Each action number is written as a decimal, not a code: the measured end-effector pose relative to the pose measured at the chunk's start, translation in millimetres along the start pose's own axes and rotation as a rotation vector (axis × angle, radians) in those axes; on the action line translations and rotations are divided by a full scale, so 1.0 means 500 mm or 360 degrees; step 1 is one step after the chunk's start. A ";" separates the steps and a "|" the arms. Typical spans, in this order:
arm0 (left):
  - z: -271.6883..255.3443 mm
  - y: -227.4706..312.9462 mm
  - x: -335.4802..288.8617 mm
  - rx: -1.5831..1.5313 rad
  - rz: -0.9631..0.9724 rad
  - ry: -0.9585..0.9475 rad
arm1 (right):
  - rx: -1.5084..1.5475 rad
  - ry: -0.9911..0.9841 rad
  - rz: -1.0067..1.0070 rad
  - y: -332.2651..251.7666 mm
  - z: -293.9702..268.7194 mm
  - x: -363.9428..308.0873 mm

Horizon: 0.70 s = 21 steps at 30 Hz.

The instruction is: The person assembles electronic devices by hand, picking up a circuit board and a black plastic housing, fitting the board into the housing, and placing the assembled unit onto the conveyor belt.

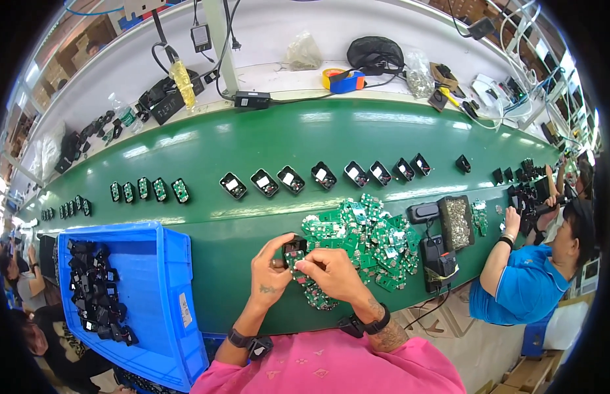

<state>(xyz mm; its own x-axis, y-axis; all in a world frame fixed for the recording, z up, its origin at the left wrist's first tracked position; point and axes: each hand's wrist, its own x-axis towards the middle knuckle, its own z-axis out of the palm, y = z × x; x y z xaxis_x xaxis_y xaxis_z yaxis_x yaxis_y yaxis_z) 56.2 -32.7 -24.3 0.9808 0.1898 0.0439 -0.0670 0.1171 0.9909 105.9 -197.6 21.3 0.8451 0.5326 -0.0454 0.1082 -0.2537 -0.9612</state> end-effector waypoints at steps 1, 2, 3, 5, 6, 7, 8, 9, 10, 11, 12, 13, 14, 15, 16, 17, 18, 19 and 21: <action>0.008 0.001 0.002 0.0037 0.0089 0.0064 | -0.0097 -0.0010 0.0020 -0.011 -0.003 0.001; 0.010 -0.001 0.006 0.0041 0.0083 0.0074 | -0.0092 -0.0022 0.0022 -0.017 -0.003 -0.005; 0.011 -0.003 0.010 0.0222 0.0243 0.0140 | -0.0167 0.0014 -0.0049 -0.020 -0.005 -0.008; 0.020 0.007 0.012 0.0588 0.0446 0.0254 | -0.0236 0.0094 -0.0207 -0.016 0.000 -0.012; 0.030 0.019 0.010 0.0597 0.0439 0.0271 | -0.0228 0.0076 -0.0209 -0.012 0.001 -0.012; 0.037 0.030 0.009 0.0590 0.0393 0.0263 | -0.0261 0.0192 -0.0280 -0.010 0.002 -0.013; 0.045 0.038 0.006 0.0581 0.0347 0.0254 | -0.0293 0.0310 -0.0351 -0.009 0.004 -0.012; 0.052 0.042 0.004 0.0546 0.0393 0.0304 | -0.0313 0.0363 -0.0335 -0.014 0.005 -0.011; 0.049 0.041 0.002 0.0551 0.0392 0.0310 | -0.0307 0.0357 -0.0337 -0.015 0.008 -0.009; 0.044 0.037 0.001 0.0466 0.0380 0.0260 | -0.0323 0.0426 -0.0375 -0.016 0.011 -0.007; 0.041 0.035 0.000 0.0378 0.0365 0.0208 | -0.0341 0.0497 -0.0409 -0.013 0.013 -0.006; 0.037 0.039 -0.001 0.0378 0.0362 0.0207 | -0.0341 0.0497 -0.0407 -0.010 0.013 -0.005; 0.033 0.049 0.000 0.0104 0.0208 0.0088 | -0.0382 0.0503 -0.0427 -0.007 0.013 -0.003; 0.029 0.057 0.001 -0.0168 0.0054 -0.0026 | -0.0421 0.0505 -0.0451 -0.006 0.012 0.000; 0.023 0.058 0.001 -0.0167 0.0053 -0.0023 | -0.0419 0.0502 -0.0451 -0.004 0.011 0.002; 0.017 0.056 0.001 -0.0229 0.0010 -0.0070 | -0.0435 0.0507 -0.0442 -0.003 0.011 0.005; 0.014 0.055 0.001 -0.0292 -0.0031 -0.0118 | -0.0453 0.0513 -0.0433 -0.001 0.012 0.007; 0.016 0.056 0.001 -0.0292 -0.0030 -0.0115 | -0.0452 0.0511 -0.0434 0.004 0.012 0.007; 0.025 0.056 -0.001 -0.0085 -0.0114 -0.0052 | -0.0652 0.0420 -0.0327 0.014 0.010 0.005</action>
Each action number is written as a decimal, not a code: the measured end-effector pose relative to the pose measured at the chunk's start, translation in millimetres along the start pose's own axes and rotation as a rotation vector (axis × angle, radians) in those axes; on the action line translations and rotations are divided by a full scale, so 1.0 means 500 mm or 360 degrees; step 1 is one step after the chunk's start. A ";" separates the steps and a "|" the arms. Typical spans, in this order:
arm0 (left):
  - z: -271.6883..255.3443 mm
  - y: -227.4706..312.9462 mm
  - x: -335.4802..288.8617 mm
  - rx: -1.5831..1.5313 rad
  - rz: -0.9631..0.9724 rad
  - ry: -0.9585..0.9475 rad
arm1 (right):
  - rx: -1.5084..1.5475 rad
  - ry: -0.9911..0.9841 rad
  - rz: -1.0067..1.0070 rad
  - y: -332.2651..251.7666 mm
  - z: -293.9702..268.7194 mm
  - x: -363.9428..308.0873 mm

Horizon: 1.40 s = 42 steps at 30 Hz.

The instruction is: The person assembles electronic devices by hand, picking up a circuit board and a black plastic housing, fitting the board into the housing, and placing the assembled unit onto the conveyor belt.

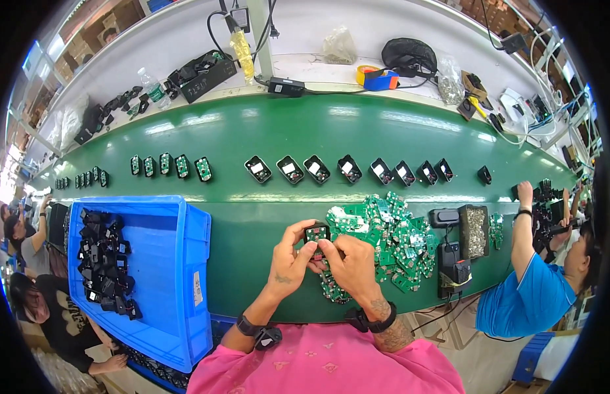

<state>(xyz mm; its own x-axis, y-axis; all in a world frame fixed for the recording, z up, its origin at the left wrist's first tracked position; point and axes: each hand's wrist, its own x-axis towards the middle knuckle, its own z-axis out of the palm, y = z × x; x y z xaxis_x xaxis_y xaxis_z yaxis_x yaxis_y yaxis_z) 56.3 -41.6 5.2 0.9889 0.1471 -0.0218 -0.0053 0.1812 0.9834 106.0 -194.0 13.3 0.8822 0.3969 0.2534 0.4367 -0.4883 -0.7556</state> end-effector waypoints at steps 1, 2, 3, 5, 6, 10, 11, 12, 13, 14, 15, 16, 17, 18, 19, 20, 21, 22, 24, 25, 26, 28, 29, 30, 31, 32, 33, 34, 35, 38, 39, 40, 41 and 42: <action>-0.002 0.001 0.000 -0.0001 -0.0003 0.0002 | 0.0000 -0.0003 0.0002 -0.002 0.000 0.000; -0.005 0.002 0.000 0.0022 -0.0044 -0.0003 | 0.0218 -0.0031 0.0182 -0.007 0.000 0.002; -0.008 0.004 0.000 0.0046 -0.0086 -0.0005 | 0.0437 -0.0062 0.0362 -0.011 0.001 0.002; 0.000 0.000 0.000 0.0066 -0.0112 0.0000 | 0.0474 -0.0062 0.0228 -0.011 0.004 0.006; 0.004 -0.002 0.004 0.0086 -0.0132 -0.0004 | 0.0507 -0.0052 0.0092 -0.009 0.005 0.008; 0.004 -0.007 0.014 -0.0024 -0.0157 -0.0038 | 0.0452 -0.0015 0.0036 0.004 0.014 0.006; 0.006 -0.001 0.015 -0.0123 -0.0219 -0.0045 | 0.0454 0.0007 0.0034 0.006 0.016 0.004; 0.006 0.003 0.015 -0.0223 -0.0280 -0.0049 | 0.0456 0.0027 0.0030 0.006 0.017 0.002; 0.003 0.005 0.016 -0.0225 -0.0282 -0.0044 | 0.0457 0.0022 0.0031 0.000 0.010 0.003; -0.001 0.007 0.017 -0.0102 -0.0266 -0.0076 | 0.0499 -0.0099 0.0155 -0.009 -0.003 0.006; -0.003 0.008 0.019 0.0021 -0.0246 -0.0112 | 0.0538 -0.0216 0.0278 -0.012 -0.011 0.008; -0.002 0.004 0.019 0.0020 -0.0246 -0.0110 | 0.0537 -0.0218 0.0278 -0.005 -0.007 0.007; -0.001 -0.003 0.019 0.0084 -0.0209 -0.0108 | 0.0427 -0.0133 0.0100 0.008 0.002 0.006; 0.000 -0.008 0.018 0.0149 -0.0176 -0.0108 | 0.0317 -0.0047 -0.0073 0.012 0.006 0.005; 0.002 -0.009 0.017 0.0147 -0.0180 -0.0109 | 0.0317 -0.0047 -0.0068 0.009 0.007 0.004; 0.003 -0.009 0.017 0.0170 -0.0170 -0.0080 | 0.0383 -0.0037 0.0022 -0.001 0.008 0.004; 0.005 -0.011 0.015 0.0191 -0.0159 -0.0047 | 0.0449 -0.0030 0.0110 -0.007 0.010 0.004; 0.005 -0.012 0.015 0.0189 -0.0162 -0.0043 | 0.0449 -0.0035 0.0112 -0.008 0.012 0.004; 0.005 -0.013 0.016 0.0191 -0.0155 -0.0021 | 0.0466 -0.0011 0.0215 -0.009 0.019 0.003; 0.005 -0.014 0.014 0.0191 -0.0157 -0.0017 | 0.0468 -0.0016 0.0216 -0.005 0.027 0.000; 0.006 -0.015 0.012 0.0236 -0.0132 0.0007 | 0.0428 0.0050 0.0165 0.003 0.040 -0.004; 0.009 -0.016 0.014 0.0285 -0.0106 0.0037 | 0.0394 0.0113 0.0112 0.014 0.057 -0.002; 0.011 -0.016 0.014 0.0371 -0.0053 0.0084 | 0.0371 0.0130 0.0067 0.016 0.062 0.000; 0.009 -0.013 0.014 0.0466 0.0008 0.0138 | 0.0356 0.0148 0.0014 0.017 0.069 0.003; 0.003 -0.017 0.015 0.0477 0.0015 0.0153 | 0.0370 0.0144 0.0001 0.021 0.076 0.005; -0.007 -0.028 0.020 0.0496 0.0028 0.0166 | 0.0336 0.0099 0.0043 0.028 0.082 0.005; -0.019 -0.040 0.025 0.0514 0.0042 0.0180 | 0.0300 0.0053 0.0082 0.032 0.087 0.004; -0.038 -0.045 0.036 0.0663 0.0047 0.0377 | 0.0147 0.0068 0.0043 0.033 0.082 -0.001; -0.068 -0.049 0.050 0.0810 0.0049 0.0571 | 0.0153 0.0070 0.0035 0.034 0.074 -0.008; -0.228 -0.100 0.112 0.0941 0.0174 0.0919 | 0.0258 -0.0056 0.0257 0.017 0.036 -0.027; -0.272 -0.117 0.152 0.1180 0.0237 0.1059 | 0.0249 -0.0051 0.0263 0.019 0.025 -0.029; -0.321 -0.136 0.187 0.1194 0.0367 0.1194 | 0.0310 -0.0142 0.0226 0.019 0.017 -0.031; -0.343 -0.135 0.224 0.1387 0.0382 0.1214 | 0.0348 -0.0213 0.0216 0.027 0.006 -0.032; -0.365 -0.131 0.256 0.1254 0.0196 0.1196 | 0.0356 -0.0096 0.0179 0.034 0.000 -0.030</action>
<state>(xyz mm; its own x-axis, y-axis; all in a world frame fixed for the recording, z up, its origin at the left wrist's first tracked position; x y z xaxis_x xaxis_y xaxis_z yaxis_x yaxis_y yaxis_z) 156.0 142.6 -94.9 0.6435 0.7257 0.2436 0.2631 -0.5085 0.8199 100.2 -208.5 -3.3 0.9080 0.3987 0.1291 0.2809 -0.3506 -0.8934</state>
